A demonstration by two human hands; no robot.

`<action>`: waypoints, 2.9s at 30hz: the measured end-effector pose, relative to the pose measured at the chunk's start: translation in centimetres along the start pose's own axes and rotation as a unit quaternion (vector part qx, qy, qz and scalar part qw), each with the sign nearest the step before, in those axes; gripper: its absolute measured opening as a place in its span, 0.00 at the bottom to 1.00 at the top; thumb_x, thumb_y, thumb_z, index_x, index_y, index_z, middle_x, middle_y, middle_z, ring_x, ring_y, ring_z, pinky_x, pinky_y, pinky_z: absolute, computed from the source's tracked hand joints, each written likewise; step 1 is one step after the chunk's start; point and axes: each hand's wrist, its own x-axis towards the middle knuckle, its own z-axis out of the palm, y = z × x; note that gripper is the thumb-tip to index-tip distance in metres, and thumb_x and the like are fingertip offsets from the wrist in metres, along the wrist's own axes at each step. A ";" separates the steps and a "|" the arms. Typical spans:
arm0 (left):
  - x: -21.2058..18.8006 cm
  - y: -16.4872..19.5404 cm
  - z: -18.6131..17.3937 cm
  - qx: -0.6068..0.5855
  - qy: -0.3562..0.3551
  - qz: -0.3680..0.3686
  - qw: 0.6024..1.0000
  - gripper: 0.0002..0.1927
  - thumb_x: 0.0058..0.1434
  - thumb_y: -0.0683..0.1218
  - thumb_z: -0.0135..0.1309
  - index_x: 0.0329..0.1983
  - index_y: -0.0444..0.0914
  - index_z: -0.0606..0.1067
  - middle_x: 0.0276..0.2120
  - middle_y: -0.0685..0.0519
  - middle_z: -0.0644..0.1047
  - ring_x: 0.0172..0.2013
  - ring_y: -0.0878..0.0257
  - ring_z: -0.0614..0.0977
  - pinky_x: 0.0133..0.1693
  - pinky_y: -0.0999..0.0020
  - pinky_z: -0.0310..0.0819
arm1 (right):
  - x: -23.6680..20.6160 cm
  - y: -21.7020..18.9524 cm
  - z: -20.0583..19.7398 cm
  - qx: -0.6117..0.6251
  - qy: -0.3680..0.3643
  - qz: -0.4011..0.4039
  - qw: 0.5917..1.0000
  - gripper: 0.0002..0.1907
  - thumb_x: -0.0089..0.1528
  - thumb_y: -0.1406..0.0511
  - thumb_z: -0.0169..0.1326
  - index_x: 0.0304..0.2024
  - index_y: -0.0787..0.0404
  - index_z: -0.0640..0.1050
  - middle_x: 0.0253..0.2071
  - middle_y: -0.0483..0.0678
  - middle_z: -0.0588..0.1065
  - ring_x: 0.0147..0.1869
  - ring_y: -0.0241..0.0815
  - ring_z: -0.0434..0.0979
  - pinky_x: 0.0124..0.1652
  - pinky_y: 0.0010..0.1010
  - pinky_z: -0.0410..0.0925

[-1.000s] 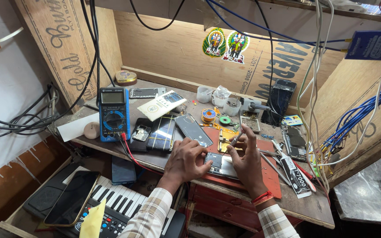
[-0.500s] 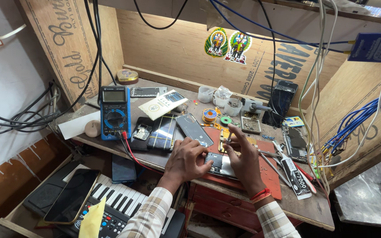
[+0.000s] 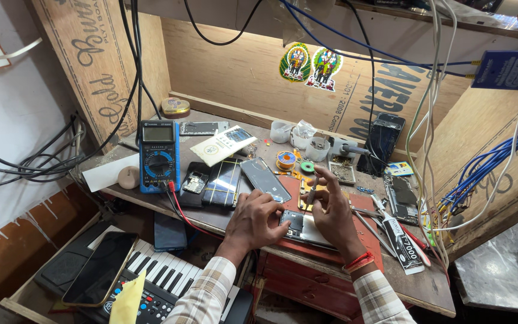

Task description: The person works at a cluttered electronics repair bench, holding a smartphone and using a handheld tool on its exposed internal board. They reposition the phone on the mat and continue working on its components with the tool throughout the episode.

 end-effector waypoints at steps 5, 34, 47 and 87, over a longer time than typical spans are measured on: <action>0.0 -0.1 0.1 -0.003 0.013 0.009 1.000 0.16 0.48 0.57 0.67 0.33 0.42 0.82 0.33 0.56 0.78 0.41 0.59 0.78 0.46 0.61 0.64 | 0.0 0.1 0.3 -0.077 0.025 -0.013 0.997 0.41 0.57 0.72 0.63 0.70 0.50 0.63 0.45 0.50 0.76 0.43 0.40 0.84 0.43 0.30 0.78; 0.1 0.1 -0.3 0.000 -0.001 0.000 1.000 0.15 0.49 0.57 0.67 0.30 0.42 0.81 0.31 0.56 0.78 0.40 0.59 0.78 0.46 0.60 0.64 | -0.1 0.0 0.2 -0.028 0.033 -0.045 0.998 0.43 0.53 0.76 0.53 0.71 0.50 0.62 0.53 0.50 0.74 0.46 0.39 0.84 0.44 0.33 0.79; 0.1 -0.1 0.0 0.001 -0.001 -0.002 1.000 0.14 0.50 0.56 0.67 0.31 0.43 0.81 0.31 0.56 0.78 0.40 0.60 0.78 0.45 0.61 0.65 | -0.4 0.6 0.5 -0.068 0.061 -0.066 0.994 0.44 0.54 0.74 0.57 0.72 0.53 0.59 0.52 0.51 0.74 0.48 0.41 0.82 0.45 0.33 0.77; -0.1 0.0 0.1 0.008 0.000 -0.001 1.000 0.15 0.50 0.57 0.66 0.33 0.43 0.82 0.30 0.57 0.78 0.39 0.60 0.78 0.45 0.61 0.64 | -1.1 1.0 0.8 -0.011 0.107 0.006 0.994 0.43 0.58 0.74 0.61 0.72 0.55 0.57 0.48 0.50 0.74 0.44 0.38 0.81 0.43 0.29 0.78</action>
